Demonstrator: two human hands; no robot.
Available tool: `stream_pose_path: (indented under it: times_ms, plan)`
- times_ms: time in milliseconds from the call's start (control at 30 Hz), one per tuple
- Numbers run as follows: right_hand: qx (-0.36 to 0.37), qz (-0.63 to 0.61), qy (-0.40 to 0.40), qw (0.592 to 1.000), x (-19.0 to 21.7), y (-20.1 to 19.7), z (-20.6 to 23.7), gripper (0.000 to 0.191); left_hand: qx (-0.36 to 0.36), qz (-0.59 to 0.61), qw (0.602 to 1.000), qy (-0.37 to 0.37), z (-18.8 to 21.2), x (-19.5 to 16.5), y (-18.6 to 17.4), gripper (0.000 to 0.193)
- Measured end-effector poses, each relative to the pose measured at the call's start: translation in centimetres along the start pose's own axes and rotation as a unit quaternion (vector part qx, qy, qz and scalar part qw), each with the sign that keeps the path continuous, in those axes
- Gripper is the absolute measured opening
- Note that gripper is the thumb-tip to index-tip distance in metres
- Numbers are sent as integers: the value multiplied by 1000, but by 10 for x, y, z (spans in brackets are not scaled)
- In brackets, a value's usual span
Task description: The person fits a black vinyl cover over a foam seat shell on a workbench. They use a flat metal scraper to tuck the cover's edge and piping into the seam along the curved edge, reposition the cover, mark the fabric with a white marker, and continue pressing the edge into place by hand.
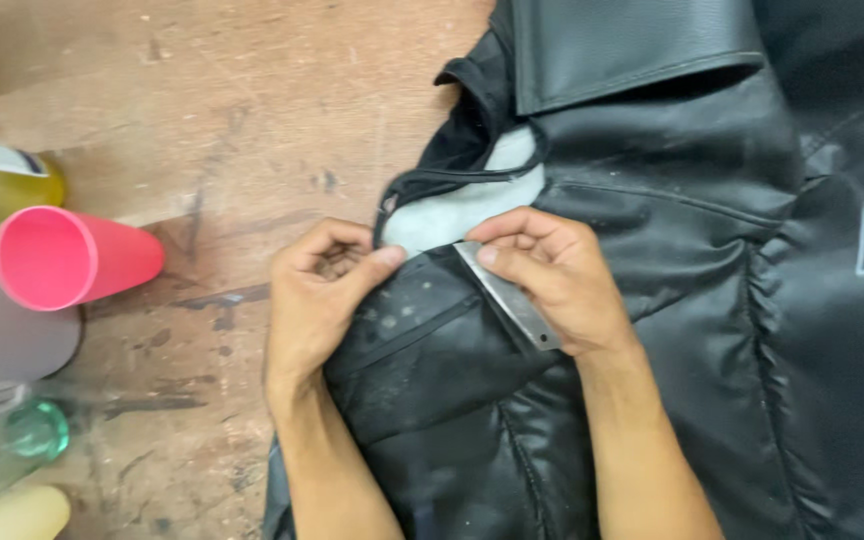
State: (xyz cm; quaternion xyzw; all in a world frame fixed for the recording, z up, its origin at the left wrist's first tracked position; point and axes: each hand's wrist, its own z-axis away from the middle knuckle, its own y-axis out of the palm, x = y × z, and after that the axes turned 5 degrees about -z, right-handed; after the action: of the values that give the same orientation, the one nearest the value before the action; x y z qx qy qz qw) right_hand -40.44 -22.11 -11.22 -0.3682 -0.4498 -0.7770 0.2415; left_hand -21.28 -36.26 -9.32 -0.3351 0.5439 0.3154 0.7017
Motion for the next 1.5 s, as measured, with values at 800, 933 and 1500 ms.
stream_pose_path:
  times_ms: [800,933,1500]
  plan:
    - [28,34,-4,999,23,27,6,14,185,34,981,-39,-17,-11,-43,13]
    - [15,56,-66,996,-13,65,7,12,159,76,984,-19,-8,4,-43,13]
    - [-91,94,-115,985,-50,87,-5,9,115,75,990,-15,-2,12,-41,11]
